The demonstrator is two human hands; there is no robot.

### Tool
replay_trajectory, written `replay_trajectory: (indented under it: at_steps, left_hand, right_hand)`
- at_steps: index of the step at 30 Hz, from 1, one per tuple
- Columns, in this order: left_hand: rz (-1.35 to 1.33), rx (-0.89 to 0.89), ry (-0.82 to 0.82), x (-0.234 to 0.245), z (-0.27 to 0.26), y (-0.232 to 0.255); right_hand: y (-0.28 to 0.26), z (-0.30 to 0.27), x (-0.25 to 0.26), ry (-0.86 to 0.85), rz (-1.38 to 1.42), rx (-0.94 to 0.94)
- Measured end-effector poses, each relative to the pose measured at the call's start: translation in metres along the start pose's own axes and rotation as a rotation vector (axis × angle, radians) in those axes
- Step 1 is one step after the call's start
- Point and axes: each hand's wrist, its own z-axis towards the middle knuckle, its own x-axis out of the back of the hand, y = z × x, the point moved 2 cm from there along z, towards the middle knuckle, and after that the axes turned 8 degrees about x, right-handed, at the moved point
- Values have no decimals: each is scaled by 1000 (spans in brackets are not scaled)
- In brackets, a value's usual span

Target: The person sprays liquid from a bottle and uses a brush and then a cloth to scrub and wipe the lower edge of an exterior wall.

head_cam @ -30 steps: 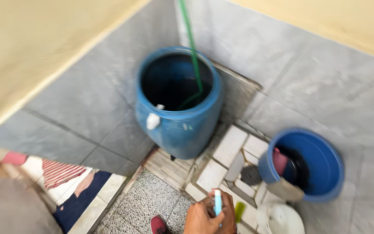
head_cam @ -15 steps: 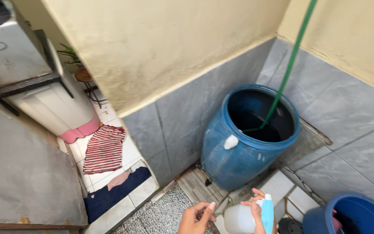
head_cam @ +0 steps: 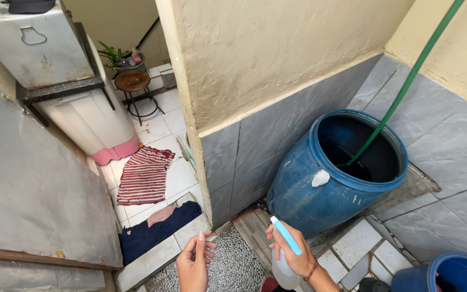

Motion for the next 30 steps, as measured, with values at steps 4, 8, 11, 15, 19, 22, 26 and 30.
replay_trajectory:
  at_steps: [4, 8, 11, 15, 19, 22, 26, 30]
  left_hand:
    - [-11, -48, 27, -6, -9, 16]
    - [38, -81, 67, -17, -13, 33]
    - [-9, -103, 70, -38, -11, 44]
    - [18, -141, 98, -71, -6, 54]
    - [76, -151, 129, -106, -4, 70]
    - [99, -171, 189, -124, -9, 80]
    - [84, -274, 220, -144, -16, 84]
    - [54, -298, 181, -160, -14, 85]
  right_hand:
    - [-11, 22, -9, -13, -7, 74]
    - [-11, 44, 0, -23, 0, 134]
    - [-11, 58, 16, -46, -16, 172]
    - [-4, 72, 43, -102, 4, 163]
    - [4, 87, 66, -106, 40, 192]
    - [13, 99, 77, -96, 78, 195]
    - [18, 109, 83, -85, 96, 206]
    - [6, 117, 88, -99, 47, 229]
